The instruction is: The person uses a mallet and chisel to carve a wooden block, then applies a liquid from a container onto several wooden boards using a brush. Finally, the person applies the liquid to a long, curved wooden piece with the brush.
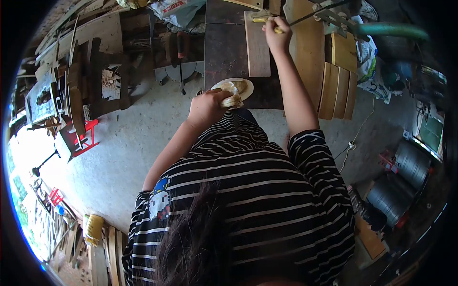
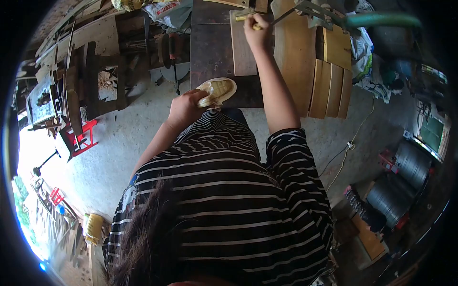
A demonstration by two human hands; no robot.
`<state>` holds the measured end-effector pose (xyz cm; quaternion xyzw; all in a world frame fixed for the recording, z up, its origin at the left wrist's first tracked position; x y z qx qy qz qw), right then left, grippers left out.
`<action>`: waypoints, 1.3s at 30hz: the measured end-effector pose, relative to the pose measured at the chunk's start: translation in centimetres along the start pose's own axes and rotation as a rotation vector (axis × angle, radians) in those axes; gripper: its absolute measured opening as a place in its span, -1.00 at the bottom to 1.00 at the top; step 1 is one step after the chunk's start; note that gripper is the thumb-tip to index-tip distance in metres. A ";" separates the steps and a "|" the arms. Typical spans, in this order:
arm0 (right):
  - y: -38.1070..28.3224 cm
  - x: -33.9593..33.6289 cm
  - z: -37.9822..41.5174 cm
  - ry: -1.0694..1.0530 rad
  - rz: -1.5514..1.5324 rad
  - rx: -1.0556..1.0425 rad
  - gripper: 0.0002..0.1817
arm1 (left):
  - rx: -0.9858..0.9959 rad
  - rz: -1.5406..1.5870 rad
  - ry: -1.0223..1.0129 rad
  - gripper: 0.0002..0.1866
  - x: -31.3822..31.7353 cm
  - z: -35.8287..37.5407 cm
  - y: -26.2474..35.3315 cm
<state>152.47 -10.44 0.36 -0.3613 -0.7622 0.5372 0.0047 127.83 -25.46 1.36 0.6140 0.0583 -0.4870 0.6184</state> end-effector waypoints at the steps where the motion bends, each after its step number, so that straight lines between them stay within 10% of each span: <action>1: -0.4 -0.1 0.9 0.038 0.154 -0.263 -0.78 | 0.009 0.000 0.013 -0.68 0.0 0.0 0.0; 16: 1.8 -13.4 16.7 -0.051 0.473 0.570 -0.74 | 0.168 0.006 0.081 -0.76 0.0 -0.5 0.1; 19: -1.3 -13.1 18.5 0.072 0.110 0.754 -0.63 | 0.174 0.001 0.079 -0.78 -0.2 -0.3 0.4; 27: -10.2 -14.9 15.7 0.248 -0.113 0.587 -0.69 | 0.278 -0.079 0.233 -0.72 -2.9 -0.2 0.6; 37: -8.4 1.7 13.3 -0.455 0.027 0.294 -0.72 | 0.128 -0.040 0.117 -0.64 -4.0 -5.2 -2.6; 39: -4.4 4.0 15.5 -0.440 -0.138 0.620 -0.70 | 0.121 -0.039 0.142 -0.64 -4.7 -5.6 -2.3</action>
Point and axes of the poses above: each hand's wrist, its own z-axis away from the middle knuckle, its own x-axis out of the palm, y = z × x, the point moved 10 cm from there along -z, towards the middle knuckle, and after that the axes turned 4 degrees about z, right-handed, at the moved point
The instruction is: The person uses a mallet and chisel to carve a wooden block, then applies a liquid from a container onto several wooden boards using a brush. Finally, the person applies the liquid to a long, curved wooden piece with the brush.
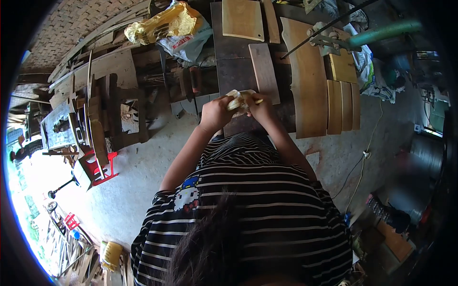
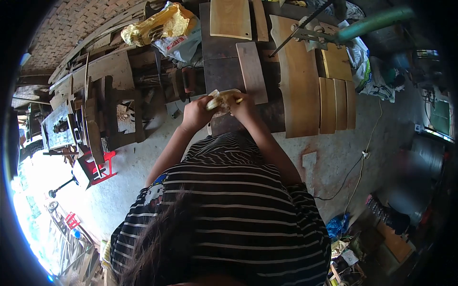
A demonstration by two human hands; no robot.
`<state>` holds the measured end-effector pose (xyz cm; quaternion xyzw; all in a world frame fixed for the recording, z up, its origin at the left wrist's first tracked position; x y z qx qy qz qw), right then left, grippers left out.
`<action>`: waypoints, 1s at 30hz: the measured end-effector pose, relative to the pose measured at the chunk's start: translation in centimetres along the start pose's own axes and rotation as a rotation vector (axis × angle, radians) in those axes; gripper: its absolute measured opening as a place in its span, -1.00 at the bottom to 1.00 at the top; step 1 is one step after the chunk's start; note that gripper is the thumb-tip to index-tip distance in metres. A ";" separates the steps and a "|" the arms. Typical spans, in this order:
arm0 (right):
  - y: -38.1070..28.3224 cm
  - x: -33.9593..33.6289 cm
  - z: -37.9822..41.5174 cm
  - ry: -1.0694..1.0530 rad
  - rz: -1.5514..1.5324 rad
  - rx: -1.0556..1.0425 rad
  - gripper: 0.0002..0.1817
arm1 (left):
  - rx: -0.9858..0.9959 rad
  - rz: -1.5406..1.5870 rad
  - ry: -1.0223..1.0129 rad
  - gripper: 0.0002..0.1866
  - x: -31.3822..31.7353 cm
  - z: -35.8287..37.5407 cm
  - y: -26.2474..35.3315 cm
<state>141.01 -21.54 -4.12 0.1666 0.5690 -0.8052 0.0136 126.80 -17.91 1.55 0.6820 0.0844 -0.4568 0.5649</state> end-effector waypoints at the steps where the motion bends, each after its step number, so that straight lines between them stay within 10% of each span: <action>1: 0.2 0.0 -0.3 -0.007 0.000 0.002 -0.70 | -0.006 -0.002 0.024 -0.64 -0.4 -0.1 0.0; 7: -3.0 -2.0 -0.9 0.155 0.155 -0.309 -0.67 | 0.007 0.010 0.041 -0.66 -0.1 0.4 0.3; 22: -1.5 -0.8 -5.4 -0.156 0.319 -0.057 -0.63 | -0.052 0.048 0.115 -0.75 -0.3 0.4 0.0; 25: -6.5 -5.5 -6.8 0.053 -0.324 -0.022 -0.60 | -0.072 0.044 0.147 -0.78 -0.3 0.2 0.1; 30: -10.7 -8.9 -14.9 0.250 -0.185 -0.245 -0.66 | -0.074 0.086 0.188 -0.73 -0.2 0.0 -0.2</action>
Point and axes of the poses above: each hand's wrist, its own z-axis away from the middle knuckle, its own x-axis out of the palm, y = z × x, the point moved 10 cm from there along -z, towards the middle knuckle, and after that the axes turned 4 degrees about z, right-handed, at the moved point
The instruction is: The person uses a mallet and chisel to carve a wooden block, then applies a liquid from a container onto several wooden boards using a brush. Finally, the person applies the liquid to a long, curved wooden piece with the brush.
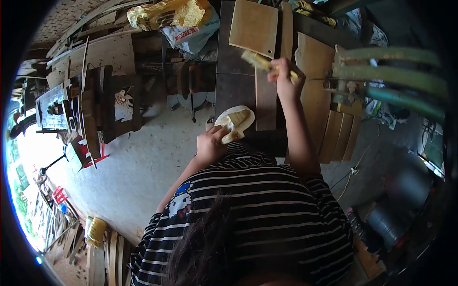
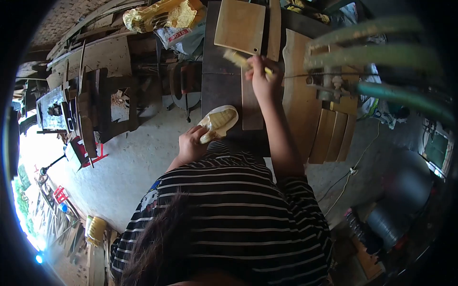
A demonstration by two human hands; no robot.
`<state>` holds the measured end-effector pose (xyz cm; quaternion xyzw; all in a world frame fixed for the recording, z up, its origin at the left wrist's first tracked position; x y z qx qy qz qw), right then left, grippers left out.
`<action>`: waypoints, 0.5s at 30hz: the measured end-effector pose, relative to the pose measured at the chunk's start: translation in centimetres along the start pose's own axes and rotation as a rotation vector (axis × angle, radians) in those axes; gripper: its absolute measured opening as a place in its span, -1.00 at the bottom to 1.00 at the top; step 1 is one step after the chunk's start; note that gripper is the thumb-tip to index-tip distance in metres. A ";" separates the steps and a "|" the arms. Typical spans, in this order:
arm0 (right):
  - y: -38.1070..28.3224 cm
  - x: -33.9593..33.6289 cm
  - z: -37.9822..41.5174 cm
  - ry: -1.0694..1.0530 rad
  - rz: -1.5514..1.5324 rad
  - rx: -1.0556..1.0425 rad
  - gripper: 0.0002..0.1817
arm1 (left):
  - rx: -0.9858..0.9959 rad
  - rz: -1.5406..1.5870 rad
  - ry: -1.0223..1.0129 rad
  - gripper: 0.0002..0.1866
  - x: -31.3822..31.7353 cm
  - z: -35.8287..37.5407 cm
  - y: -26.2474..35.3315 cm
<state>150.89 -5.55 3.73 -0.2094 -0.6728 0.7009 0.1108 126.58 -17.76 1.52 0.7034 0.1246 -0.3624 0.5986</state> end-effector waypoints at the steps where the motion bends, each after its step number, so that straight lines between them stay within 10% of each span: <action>1: 0.7 -0.1 -2.3 0.041 0.121 -0.062 -0.68 | -0.020 0.018 -0.047 -0.65 0.3 -0.1 -0.1; 6: 4.0 -1.1 -10.3 0.263 0.114 -0.144 -0.61 | 0.024 0.044 -0.037 -0.60 0.0 -0.3 -0.1; 11: 4.0 4.0 -11.6 -0.096 0.215 0.319 -0.39 | -0.020 0.069 -0.031 -0.60 -0.4 -0.7 -0.6; 15: 3.1 1.9 -15.7 0.252 0.023 -0.006 -0.42 | -0.024 0.104 -0.033 -0.61 -0.6 -1.0 -0.6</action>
Point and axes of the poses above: each hand's wrist, its own z-axis away from the middle knuckle, its own x-axis out of the palm, y = z × x, the point moved 10 cm from there along -z, towards the middle knuckle, and after that the axes turned 4 degrees about z, right-handed, at the moved point
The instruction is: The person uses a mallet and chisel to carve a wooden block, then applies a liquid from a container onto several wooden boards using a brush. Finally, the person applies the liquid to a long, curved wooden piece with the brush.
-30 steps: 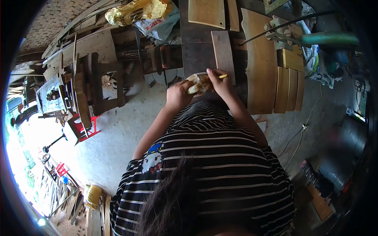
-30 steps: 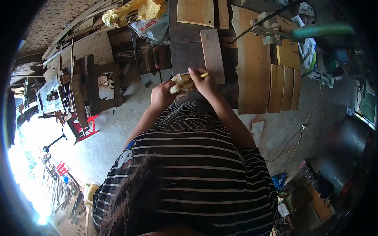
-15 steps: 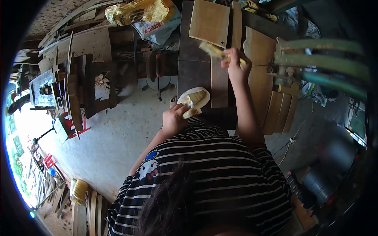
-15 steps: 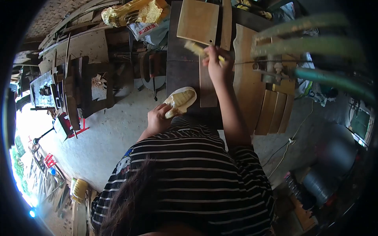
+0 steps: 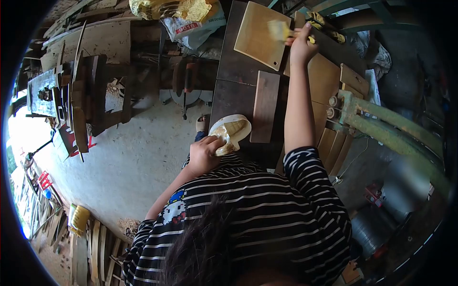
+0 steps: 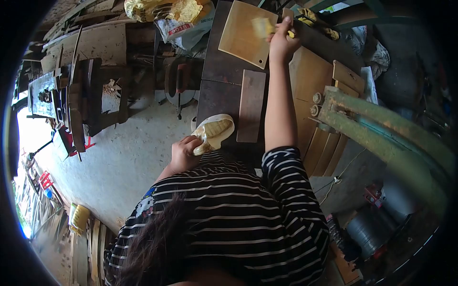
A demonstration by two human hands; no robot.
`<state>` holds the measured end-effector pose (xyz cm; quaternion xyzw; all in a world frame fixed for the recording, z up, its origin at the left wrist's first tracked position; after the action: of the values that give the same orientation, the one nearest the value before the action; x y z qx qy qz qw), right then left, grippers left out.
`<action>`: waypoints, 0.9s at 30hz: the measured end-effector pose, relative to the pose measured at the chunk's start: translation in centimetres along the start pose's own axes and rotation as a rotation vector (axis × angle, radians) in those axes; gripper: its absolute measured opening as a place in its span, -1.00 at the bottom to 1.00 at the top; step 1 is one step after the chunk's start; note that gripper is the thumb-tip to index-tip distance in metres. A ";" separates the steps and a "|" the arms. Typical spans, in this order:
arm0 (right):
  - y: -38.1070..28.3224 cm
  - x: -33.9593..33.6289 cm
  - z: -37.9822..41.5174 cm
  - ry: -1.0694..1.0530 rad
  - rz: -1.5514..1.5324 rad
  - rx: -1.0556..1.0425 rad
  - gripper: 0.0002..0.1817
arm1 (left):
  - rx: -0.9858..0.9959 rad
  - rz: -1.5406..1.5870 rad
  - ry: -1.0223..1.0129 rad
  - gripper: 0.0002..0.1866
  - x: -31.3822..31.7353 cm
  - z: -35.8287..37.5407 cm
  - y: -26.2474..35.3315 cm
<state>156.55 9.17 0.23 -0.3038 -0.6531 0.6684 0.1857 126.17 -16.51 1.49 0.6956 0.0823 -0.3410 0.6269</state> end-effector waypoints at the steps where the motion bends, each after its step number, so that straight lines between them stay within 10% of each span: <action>1: 0.1 -0.1 -1.2 0.033 0.083 -0.109 -0.43 | -0.004 0.001 0.005 -0.61 0.0 0.0 -0.1; 6: 4.0 5.4 -0.7 -0.460 0.116 0.314 -0.45 | -0.011 0.000 -0.041 -0.64 -0.1 -0.1 0.0; 10: 0.2 5.1 -2.4 -0.064 -0.194 -0.069 -0.44 | -0.023 0.021 0.006 -0.62 -0.1 -0.4 -0.4; 13: 1.7 7.0 -3.7 -0.185 0.160 -0.156 -0.48 | -0.043 0.040 -0.004 -0.59 -0.2 0.1 -0.9; 18: 1.4 10.2 -4.1 -0.306 0.212 0.172 -0.63 | 0.007 0.023 -0.057 -0.57 0.4 0.0 -0.2; 20: -4.7 10.6 -2.6 -0.175 0.388 -0.284 -0.53 | -0.001 0.024 -0.056 -0.57 0.3 -0.1 -0.2; 25: -1.2 13.2 -4.3 -0.284 0.394 0.032 -0.52 | 0.041 0.024 -0.068 -0.59 0.3 -0.1 0.2; 27: -3.9 13.4 -5.0 -0.161 0.258 -0.477 -0.55 | 0.032 0.025 -0.073 -0.59 0.3 -0.2 0.2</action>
<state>149.26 21.92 2.06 -0.3655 -0.7605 0.5358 -0.0304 126.56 -16.44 1.49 0.6935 0.0452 -0.3594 0.6227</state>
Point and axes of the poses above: each hand's wrist, its own z-axis away from the middle knuckle, its own x-axis out of the palm, y = z × x, the point moved 10 cm from there along -z, towards the middle knuckle, and after that the axes turned 4 degrees about z, right-handed, at the moved point
